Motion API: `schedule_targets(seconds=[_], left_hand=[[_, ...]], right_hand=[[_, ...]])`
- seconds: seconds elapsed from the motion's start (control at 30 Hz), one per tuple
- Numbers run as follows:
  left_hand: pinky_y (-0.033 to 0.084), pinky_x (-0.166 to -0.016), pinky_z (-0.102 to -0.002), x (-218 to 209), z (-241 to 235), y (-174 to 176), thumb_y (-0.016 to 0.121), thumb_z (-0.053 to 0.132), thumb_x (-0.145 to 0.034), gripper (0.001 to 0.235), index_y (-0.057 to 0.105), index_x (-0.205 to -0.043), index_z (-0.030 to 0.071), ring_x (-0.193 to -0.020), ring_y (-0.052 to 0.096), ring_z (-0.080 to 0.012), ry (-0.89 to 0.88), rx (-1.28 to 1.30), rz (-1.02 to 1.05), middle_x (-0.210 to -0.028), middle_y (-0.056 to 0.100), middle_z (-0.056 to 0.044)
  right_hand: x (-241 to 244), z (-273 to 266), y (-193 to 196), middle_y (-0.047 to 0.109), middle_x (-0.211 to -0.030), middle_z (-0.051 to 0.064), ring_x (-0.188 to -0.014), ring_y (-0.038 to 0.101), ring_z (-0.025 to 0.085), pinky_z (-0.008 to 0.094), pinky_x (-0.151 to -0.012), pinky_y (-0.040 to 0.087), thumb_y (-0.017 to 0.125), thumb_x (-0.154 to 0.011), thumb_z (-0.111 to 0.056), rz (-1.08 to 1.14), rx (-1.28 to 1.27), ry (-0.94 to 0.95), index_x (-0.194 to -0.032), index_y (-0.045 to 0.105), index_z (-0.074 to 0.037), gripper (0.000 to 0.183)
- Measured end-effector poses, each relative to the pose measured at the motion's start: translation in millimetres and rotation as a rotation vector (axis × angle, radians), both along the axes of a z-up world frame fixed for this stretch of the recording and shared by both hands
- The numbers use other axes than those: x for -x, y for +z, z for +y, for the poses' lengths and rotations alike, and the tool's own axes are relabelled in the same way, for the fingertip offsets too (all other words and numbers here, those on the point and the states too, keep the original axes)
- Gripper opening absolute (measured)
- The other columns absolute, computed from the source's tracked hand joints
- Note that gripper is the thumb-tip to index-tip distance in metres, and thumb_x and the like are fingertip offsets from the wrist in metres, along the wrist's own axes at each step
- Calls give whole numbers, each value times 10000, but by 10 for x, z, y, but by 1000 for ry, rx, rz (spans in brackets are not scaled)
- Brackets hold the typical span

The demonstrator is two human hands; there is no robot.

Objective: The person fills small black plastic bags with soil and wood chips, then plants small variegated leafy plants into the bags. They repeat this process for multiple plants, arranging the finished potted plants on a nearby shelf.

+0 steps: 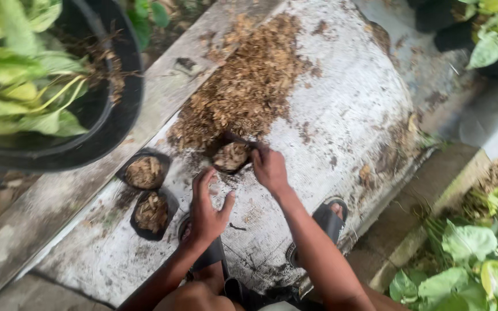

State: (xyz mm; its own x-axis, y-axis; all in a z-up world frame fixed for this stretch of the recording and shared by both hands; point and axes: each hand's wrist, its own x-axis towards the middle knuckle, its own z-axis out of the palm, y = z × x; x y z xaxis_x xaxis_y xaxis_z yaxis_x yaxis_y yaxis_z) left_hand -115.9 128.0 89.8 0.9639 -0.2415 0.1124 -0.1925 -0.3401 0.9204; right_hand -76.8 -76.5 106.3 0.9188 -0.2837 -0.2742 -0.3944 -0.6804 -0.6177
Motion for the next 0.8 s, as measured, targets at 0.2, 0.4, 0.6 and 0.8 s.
schedule_targets(seconds=[0.2,0.4,0.6,0.8], left_hand=[[432,-1052,-552,-252,-563,-561,910,298,-659,1183,159,-1524,3,-1336,427,-461,-34,-228,-12,-1549,270,-277],[382,-1143,-535,-457,-651,-729,961,379,-671,1174,276,-1563,43,-1331,483,-356,-236,-421,135,-1448,495,-197],[344,-1123,-550,-719,-698,-813,992,408,-518,1324,267,-1529,-43,-1325,474,-393,-309,-304,-176,-1465,497,-274],[315,-1162,-572,-837,-647,-862,1009,548,-508,1325,319,-1486,-20,-1266,528,-401,-331,-291,-147,-1364,548,-269]], right_hand=[[7,-446,321,734,-963,197,-775,742,369,466,-704,589,653,-918,-194,-35,62,8,-1236,663,-72,341],[65,-332,534,714,-1099,190,-881,729,369,437,-709,596,709,-824,-159,-316,417,246,-1157,635,-47,359],[-62,-233,228,768,-915,121,-774,739,295,415,-677,599,679,-882,-122,191,505,542,-1051,712,-116,172],[-171,-212,-17,757,-888,144,-777,741,281,414,-698,605,672,-907,-191,387,543,765,-1060,695,-117,172]])
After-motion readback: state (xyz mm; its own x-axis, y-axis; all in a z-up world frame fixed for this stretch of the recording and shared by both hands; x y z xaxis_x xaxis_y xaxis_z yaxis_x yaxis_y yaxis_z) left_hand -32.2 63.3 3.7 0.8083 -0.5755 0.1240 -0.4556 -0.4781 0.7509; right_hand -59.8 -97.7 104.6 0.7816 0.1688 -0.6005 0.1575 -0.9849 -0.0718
